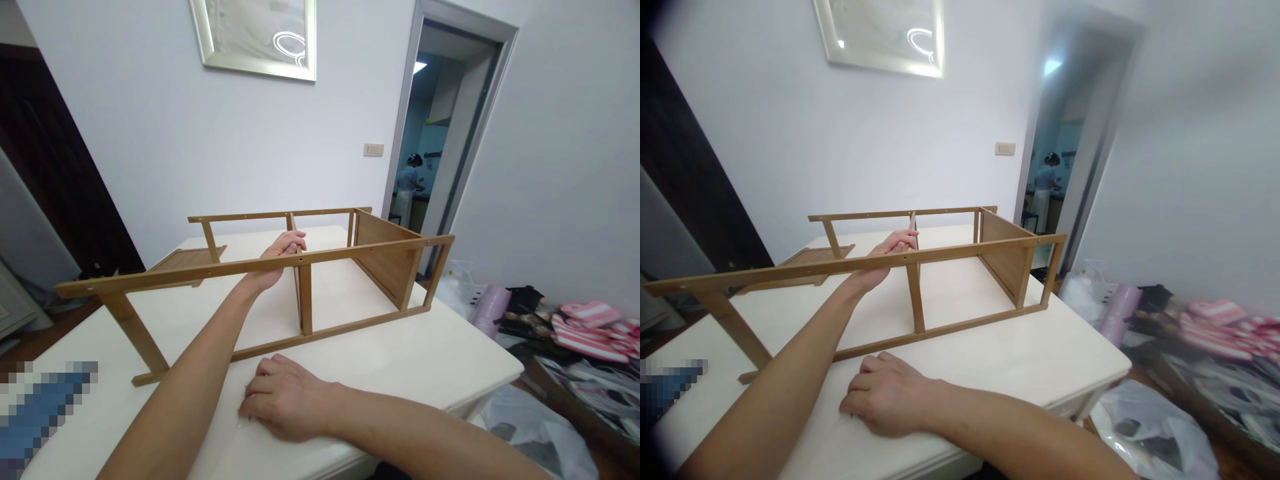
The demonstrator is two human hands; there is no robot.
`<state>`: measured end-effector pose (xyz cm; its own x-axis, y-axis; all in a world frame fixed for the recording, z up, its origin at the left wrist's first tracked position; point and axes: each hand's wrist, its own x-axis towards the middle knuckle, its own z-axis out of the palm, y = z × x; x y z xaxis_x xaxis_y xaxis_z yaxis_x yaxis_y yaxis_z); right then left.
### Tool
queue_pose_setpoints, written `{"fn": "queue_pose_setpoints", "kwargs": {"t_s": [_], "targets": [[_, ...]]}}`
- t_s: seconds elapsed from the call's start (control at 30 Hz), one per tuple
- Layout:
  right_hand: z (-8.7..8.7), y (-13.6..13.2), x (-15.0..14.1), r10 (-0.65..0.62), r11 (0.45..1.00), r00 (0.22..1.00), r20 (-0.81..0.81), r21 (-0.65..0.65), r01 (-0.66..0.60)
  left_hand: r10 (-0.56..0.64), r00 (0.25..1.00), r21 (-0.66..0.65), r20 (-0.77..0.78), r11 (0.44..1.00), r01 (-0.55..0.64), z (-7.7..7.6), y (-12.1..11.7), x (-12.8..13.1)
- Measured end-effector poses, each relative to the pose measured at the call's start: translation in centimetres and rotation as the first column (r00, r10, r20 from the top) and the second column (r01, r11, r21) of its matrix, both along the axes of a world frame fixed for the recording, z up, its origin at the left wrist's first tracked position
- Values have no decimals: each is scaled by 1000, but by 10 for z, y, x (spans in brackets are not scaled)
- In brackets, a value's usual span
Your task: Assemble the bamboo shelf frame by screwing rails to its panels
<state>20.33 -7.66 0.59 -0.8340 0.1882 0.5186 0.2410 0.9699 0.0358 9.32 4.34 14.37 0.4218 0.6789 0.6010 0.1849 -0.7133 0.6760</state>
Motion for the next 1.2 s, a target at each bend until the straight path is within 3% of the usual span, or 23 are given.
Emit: {"fn": "queue_pose_setpoints", "kwargs": {"t_s": [0.23, 0.4, 0.53, 0.63, 0.73, 0.83, 0.9, 1.0, 1.2], "targets": [[1, -1, -1, -23, 998, 997, -72, 55, 27, -13, 1000, 11, 3, 1000, 13, -2, 2, -1], [11, -2, 5, -63, 993, 962, -266, 80, 87, -12, 1000, 35, 1, 999, 12, -4, 5, -2], [26, 0, 15, -115, 987, 882, -457, 49, 154, -6, 1000, 60, 0, 998, 6, -3, 4, -2], [46, 4, 26, -108, 982, 804, -585, 63, 178, 12, 1000, 59, -3, 998, -12, -1, 2, -1], [78, 11, 40, -39, 970, 760, -648, 157, 184, 23, 1000, 64, 5, 998, -24, -1, 2, 0], [111, 21, 54, 49, 918, 761, -647, 329, 221, 12, 1000, 74, 9, 997, -13, -2, 3, -1], [124, 30, 60, 85, 868, 757, -648, 421, 263, 4, 1000, 64, 8, 998, -4, -2, 4, -1], [121, 45, 64, 62, 821, 726, -684, 449, 353, 7, 1000, 69, 10, 998, -7, -2, 4, -2], [87, 59, 63, -46, 804, 770, -636, 434, 406, 1, 1000, 93, -2, 996, -1, -4, 5, -3]]}}
